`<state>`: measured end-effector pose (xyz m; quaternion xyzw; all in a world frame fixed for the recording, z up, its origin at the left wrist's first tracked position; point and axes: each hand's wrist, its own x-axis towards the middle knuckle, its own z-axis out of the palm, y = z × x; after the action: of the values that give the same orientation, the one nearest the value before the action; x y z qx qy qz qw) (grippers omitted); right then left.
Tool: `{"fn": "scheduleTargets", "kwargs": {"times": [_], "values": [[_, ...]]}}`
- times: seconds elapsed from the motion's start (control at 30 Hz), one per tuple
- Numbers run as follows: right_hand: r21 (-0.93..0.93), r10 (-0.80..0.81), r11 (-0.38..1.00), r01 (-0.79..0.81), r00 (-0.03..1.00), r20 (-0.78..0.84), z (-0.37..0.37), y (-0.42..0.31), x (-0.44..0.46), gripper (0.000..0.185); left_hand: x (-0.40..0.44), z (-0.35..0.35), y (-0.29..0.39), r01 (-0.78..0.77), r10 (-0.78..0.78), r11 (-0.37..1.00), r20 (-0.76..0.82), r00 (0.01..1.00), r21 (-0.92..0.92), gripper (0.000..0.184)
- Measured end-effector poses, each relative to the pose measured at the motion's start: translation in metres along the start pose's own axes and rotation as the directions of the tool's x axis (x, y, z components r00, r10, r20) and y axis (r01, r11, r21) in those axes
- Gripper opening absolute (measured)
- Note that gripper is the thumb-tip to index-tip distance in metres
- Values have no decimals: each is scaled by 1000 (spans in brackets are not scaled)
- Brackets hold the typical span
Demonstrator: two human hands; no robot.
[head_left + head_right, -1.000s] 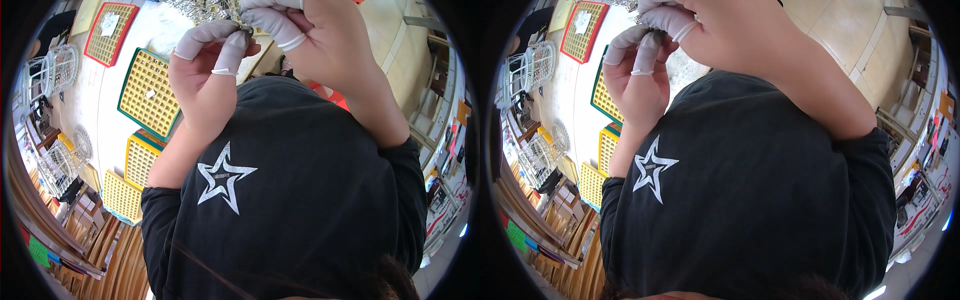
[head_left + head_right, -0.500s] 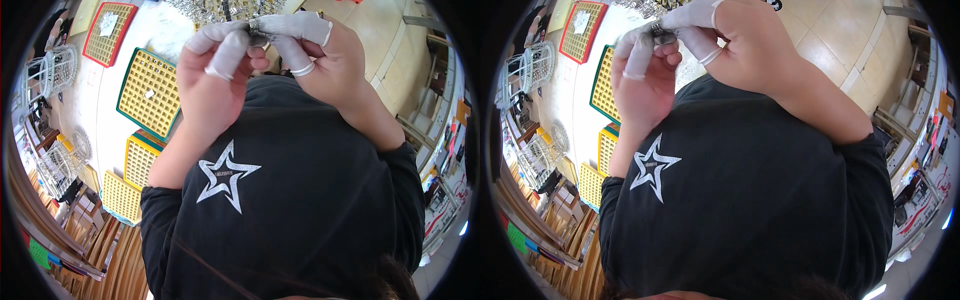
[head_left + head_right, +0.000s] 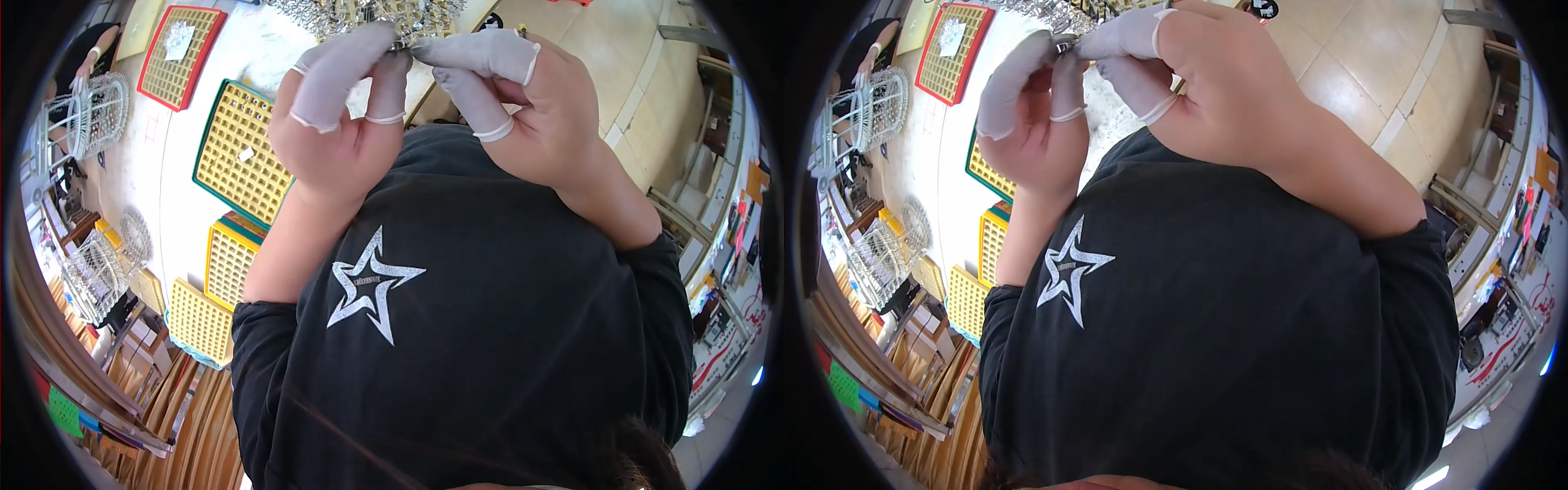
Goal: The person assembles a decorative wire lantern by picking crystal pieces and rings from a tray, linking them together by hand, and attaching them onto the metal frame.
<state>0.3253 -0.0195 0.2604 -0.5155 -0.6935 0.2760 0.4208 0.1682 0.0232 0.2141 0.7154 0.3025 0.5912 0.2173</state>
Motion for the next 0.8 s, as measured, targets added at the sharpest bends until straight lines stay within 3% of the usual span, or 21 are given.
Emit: {"fn": "scheduleTargets", "kwargs": {"times": [0.07, 0.2, 0.27, 0.33, 0.4, 0.43, 0.47, 0.5, 0.53, 0.63, 0.7, 0.77, 0.8], "values": [[-79, -129, 989, 127, 991, -23, -1, 1, 2, 16, 0, -1, 1, -36, 36, 999, 23, 999, 20, 21], [-125, -99, 987, 102, 995, 28, -5, -1, 0, 16, -1, 2, 2, -115, 113, 993, 47, 992, 39, 22], [-42, -108, 993, 106, 993, -45, -2, 5, -3, 15, -1, 2, 3, -125, 122, 991, 50, 991, 54, 22], [47, -24, 999, 26, 999, -35, -2, 5, -5, 15, -2, 1, 3, -85, 82, 990, 29, 996, 113, 28], [135, 58, 989, -55, 998, -18, -3, 7, -7, 15, -4, -2, 6, 193, -187, 965, 51, 981, -180, 37], [164, 36, 986, -32, 999, -22, -3, 10, -7, 16, -2, -3, 8, 192, -186, 965, 50, 981, -180, 37], [193, 15, 981, -9, 1000, -26, -3, 11, -8, 17, 1, -5, 9, 441, -418, 765, 159, 895, -470, 35], [192, 15, 981, -10, 1000, -25, -3, 10, -8, 17, 3, -5, 12, 614, -570, 421, 332, 751, -667, 34], [188, 23, 982, -17, 999, -28, -4, 8, -7, 17, 5, -4, 17, 620, -595, 166, 423, 683, -767, 30], [222, 41, 975, -32, 999, -36, -1, 7, -9, 18, 3, -6, 3, 696, -546, 84, 551, 631, -713, 24], [257, 51, 966, -38, 998, -43, -2, 9, -9, 18, 4, -5, 5, 691, -539, 122, 537, 649, -712, 20], [177, -3, 984, 7, 1000, -23, -5, 12, -9, 19, 11, -2, 21, 654, -682, -71, 515, 519, -753, 18], [179, -5, 984, 9, 1000, -21, -7, 12, -10, 19, 9, -3, 18, 653, -684, -69, 512, 519, -754, 18]]}}
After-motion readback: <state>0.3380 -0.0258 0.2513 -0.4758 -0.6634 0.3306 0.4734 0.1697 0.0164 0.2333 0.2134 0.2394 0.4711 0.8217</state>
